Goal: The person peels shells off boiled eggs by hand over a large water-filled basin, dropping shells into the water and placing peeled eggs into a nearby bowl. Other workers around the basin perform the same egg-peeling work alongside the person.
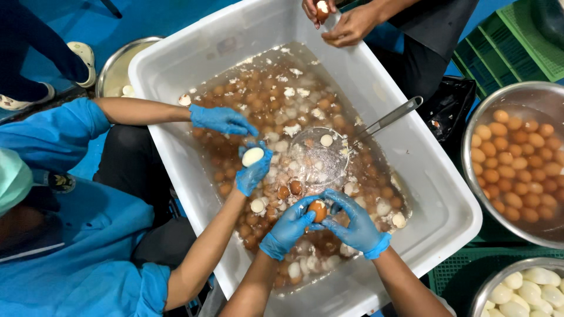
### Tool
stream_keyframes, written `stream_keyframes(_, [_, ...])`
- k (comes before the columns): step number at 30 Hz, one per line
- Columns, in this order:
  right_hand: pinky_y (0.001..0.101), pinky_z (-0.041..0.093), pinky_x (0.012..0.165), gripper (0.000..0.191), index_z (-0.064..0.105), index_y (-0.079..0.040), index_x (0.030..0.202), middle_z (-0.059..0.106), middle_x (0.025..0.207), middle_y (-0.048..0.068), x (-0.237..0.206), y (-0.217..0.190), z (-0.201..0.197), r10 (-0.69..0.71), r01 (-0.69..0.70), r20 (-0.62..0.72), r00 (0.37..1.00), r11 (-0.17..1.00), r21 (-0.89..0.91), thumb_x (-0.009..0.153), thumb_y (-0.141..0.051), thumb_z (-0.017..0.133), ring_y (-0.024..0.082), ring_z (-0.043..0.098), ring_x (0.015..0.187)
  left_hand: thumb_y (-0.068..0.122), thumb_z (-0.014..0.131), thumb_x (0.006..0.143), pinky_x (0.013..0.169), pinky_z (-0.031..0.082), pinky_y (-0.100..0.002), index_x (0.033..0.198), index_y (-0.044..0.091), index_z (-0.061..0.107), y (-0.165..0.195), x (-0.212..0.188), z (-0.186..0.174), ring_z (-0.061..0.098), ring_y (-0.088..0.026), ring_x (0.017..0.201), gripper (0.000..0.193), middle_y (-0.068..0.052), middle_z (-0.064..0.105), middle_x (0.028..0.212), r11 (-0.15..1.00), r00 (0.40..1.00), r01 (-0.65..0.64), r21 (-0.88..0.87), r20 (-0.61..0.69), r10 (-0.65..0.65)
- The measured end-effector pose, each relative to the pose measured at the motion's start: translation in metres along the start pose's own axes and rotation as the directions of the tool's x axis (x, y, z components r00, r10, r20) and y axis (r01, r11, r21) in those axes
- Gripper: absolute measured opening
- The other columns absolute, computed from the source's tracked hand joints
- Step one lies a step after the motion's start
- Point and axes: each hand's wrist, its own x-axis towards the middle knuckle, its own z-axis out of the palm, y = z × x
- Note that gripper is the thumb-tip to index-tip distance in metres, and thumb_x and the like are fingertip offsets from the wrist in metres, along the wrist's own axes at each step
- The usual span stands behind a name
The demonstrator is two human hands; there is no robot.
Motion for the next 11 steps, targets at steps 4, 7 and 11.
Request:
stream_keyframes(4, [0.0333, 0.055, 0.09, 0.059, 0.06, -0.008, 0.139, 0.066, 0.121, 0.007, -0.001, 0.0, -0.0019, -0.04, 0.04, 0.018, 0.999, 0.999, -0.009, 0.084, -0.008, 0.082, 0.017, 0.063, 0.099, 0.015, 0.058, 0.102, 0.101, 0.058, -0.039, 0.149, 0.004, 0.046, 0.0056, -0.0036, 0.0017, 0.061, -0.021, 0.124, 0.05, -0.01, 0.056, 0.14, 1.0, 1.0, 0.015, 0.018, 0.006, -0.015])
stream_keyframes(7, [0.0332, 0.054, 0.091, 0.06, 0.06, -0.007, 0.141, 0.065, 0.117, 0.006, -0.0003, -0.0006, -0.0016, -0.073, 0.073, 0.008, 0.997, 0.997, -0.005, 0.085, -0.007, 0.081, 0.018, 0.063, 0.102, 0.016, 0.058, 0.102, 0.101, 0.058, -0.038, 0.15, 0.004, 0.046, 0.0062, -0.0036, 0.0009, 0.06, -0.021, 0.125, 0.051, -0.01, 0.056, 0.141, 0.999, 0.999, 0.037, 0.034, 0.006, -0.037])
stream_keyframes(11, [0.0328, 0.054, 0.089, 0.062, 0.058, -0.008, 0.141, 0.066, 0.124, 0.006, 0.0022, -0.0066, -0.0063, -0.024, 0.023, 0.017, 1.0, 0.999, 0.041, 0.083, -0.009, 0.081, 0.017, 0.061, 0.096, 0.016, 0.061, 0.102, 0.104, 0.058, -0.039, 0.152, 0.003, 0.045, -0.0001, 0.0001, -0.0022, 0.059, -0.023, 0.128, 0.053, -0.011, 0.055, 0.144, 0.997, 0.998, -0.025, 0.077, 0.051, 0.021])
